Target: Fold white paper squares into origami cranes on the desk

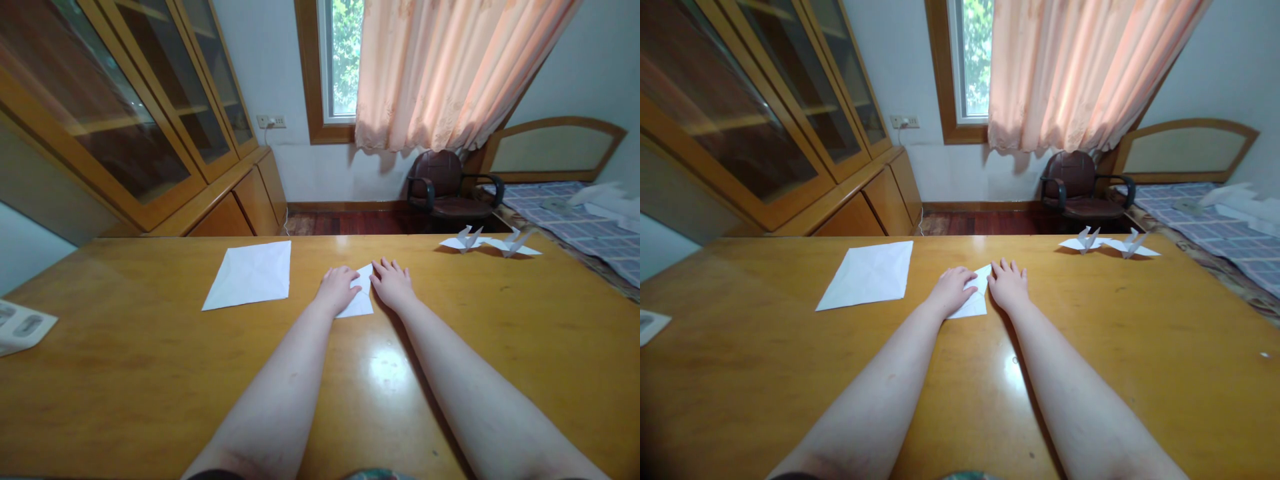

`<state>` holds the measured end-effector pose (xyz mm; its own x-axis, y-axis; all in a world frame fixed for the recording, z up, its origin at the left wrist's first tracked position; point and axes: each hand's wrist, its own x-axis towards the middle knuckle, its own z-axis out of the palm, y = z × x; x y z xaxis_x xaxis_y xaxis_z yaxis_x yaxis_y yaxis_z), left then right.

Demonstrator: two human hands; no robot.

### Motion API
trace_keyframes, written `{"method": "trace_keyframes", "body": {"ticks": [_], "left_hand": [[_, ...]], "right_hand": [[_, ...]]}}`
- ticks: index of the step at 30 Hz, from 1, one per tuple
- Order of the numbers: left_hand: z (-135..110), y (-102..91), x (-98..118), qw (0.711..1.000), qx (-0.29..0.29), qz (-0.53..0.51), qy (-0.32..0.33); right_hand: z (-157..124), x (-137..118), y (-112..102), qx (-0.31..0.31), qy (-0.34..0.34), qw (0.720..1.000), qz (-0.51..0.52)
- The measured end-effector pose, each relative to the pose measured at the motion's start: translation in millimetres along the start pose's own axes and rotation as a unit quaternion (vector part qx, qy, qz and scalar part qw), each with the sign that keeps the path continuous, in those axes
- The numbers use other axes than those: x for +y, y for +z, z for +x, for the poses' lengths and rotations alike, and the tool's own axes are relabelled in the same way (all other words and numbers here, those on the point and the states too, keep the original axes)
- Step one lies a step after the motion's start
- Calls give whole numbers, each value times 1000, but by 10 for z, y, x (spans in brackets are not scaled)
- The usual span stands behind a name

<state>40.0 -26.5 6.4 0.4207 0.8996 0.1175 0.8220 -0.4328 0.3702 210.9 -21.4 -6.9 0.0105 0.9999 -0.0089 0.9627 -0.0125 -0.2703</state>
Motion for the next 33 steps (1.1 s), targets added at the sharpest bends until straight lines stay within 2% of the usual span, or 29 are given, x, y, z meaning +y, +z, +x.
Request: {"method": "trace_keyframes", "body": {"ticks": [3,6,9,12,15,26,33], "left_hand": [[-10,18,5,1000,5,0,-8],[-13,36,-5,999,21,9,-31],[-14,38,-18,996,36,22,-76],[-15,27,-23,992,47,36,-112],[-9,21,-27,990,52,38,-126],[50,33,-69,984,79,-33,-155],[59,18,-91,964,122,-150,-184]], "right_hand": [[-1,3,8,12,2,1000,16],[12,19,15,60,-1,997,50],[21,22,11,90,-62,986,122],[4,-4,8,66,-136,976,158],[-20,-25,14,60,-160,973,153],[-10,-18,0,50,-161,972,164],[-78,-97,-81,11,-146,965,219]]}}
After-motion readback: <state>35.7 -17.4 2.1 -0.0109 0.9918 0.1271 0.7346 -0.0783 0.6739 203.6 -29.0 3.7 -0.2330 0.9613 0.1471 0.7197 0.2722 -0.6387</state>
